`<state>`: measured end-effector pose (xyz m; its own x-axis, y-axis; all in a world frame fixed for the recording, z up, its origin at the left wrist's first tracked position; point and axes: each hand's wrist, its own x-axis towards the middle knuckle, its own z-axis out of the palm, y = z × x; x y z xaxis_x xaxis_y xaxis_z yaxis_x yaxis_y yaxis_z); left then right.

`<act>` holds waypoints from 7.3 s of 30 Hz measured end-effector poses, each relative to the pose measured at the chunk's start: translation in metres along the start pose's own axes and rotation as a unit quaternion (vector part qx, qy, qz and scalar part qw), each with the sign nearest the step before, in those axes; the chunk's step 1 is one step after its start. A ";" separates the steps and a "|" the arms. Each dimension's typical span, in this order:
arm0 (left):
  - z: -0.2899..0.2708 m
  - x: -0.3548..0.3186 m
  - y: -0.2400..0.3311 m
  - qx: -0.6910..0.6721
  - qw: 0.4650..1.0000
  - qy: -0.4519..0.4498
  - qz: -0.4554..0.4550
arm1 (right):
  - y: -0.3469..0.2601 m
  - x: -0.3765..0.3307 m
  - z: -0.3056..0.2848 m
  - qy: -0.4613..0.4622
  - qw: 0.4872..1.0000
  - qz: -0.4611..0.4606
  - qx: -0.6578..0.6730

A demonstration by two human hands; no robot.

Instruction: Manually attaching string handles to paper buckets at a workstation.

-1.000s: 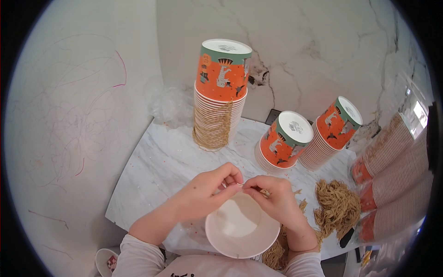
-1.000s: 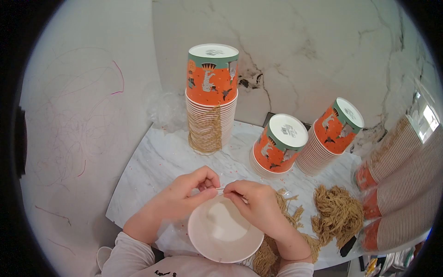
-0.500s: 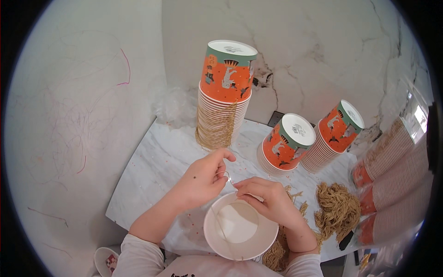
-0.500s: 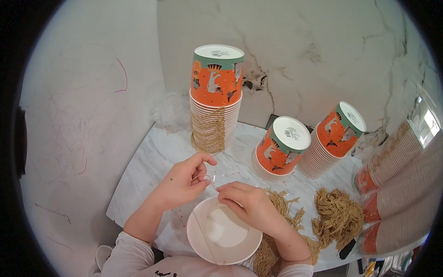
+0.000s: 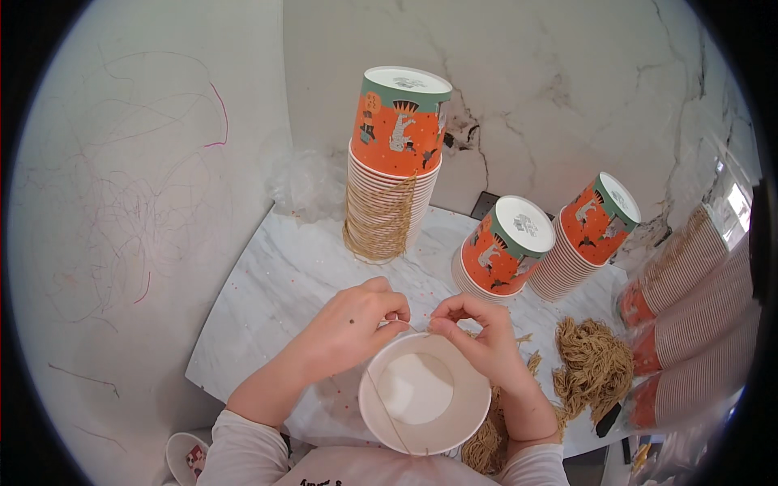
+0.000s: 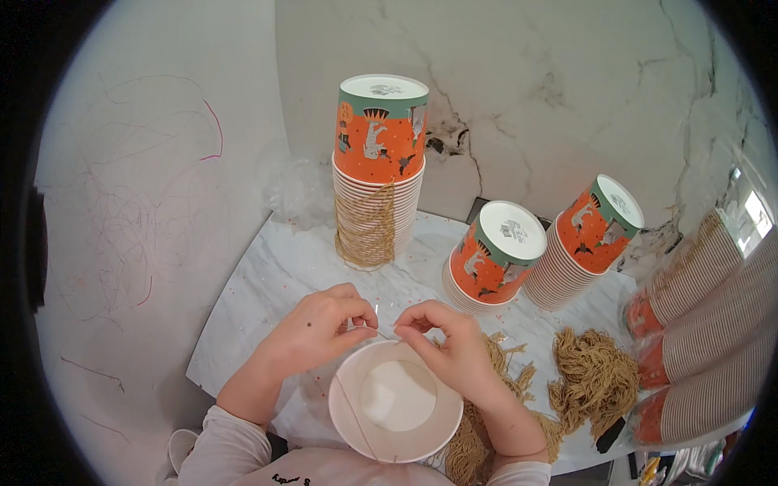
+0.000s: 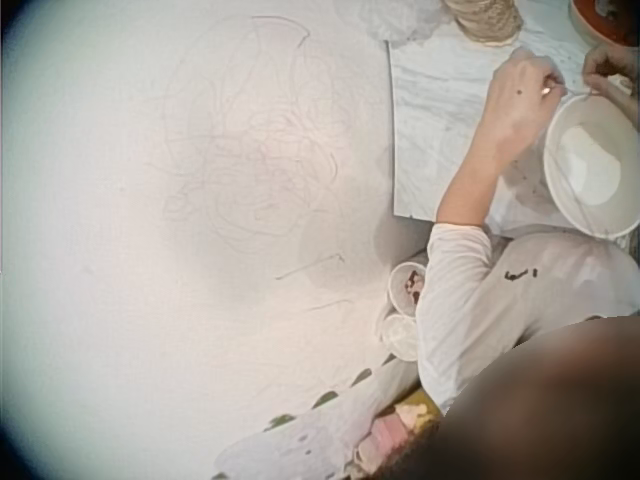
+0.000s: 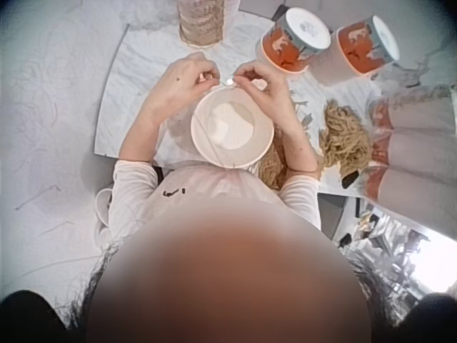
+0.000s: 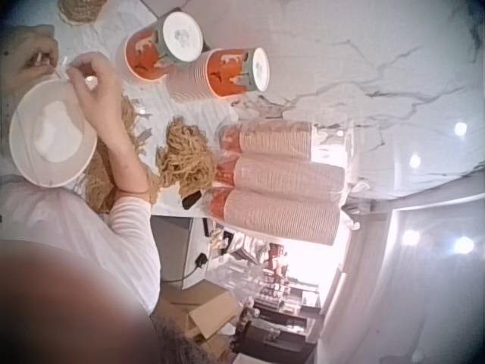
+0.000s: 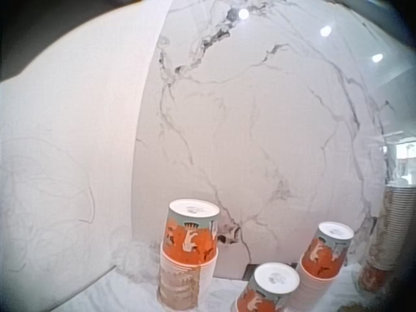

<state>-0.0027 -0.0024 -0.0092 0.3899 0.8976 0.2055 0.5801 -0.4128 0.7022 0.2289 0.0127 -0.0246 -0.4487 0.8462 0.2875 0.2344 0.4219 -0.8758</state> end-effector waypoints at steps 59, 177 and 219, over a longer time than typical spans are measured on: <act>0.025 0.027 -0.031 -0.433 0.889 -0.116 -0.090 | -0.015 -0.002 0.001 0.028 0.992 -0.078 -0.100; 0.052 0.026 -0.016 -0.470 0.875 -0.002 -0.119 | 0.006 0.001 -0.014 0.019 0.998 0.050 0.043; 0.035 0.025 -0.020 -0.338 0.935 -0.005 -0.103 | -0.005 -0.001 -0.017 -0.110 0.980 -0.091 -0.135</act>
<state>0.0203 0.0232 -0.0415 0.3283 0.9445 0.0149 0.0597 -0.0365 0.9975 0.2433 0.0151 -0.0138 -0.6729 0.6706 0.3123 0.3398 0.6551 -0.6748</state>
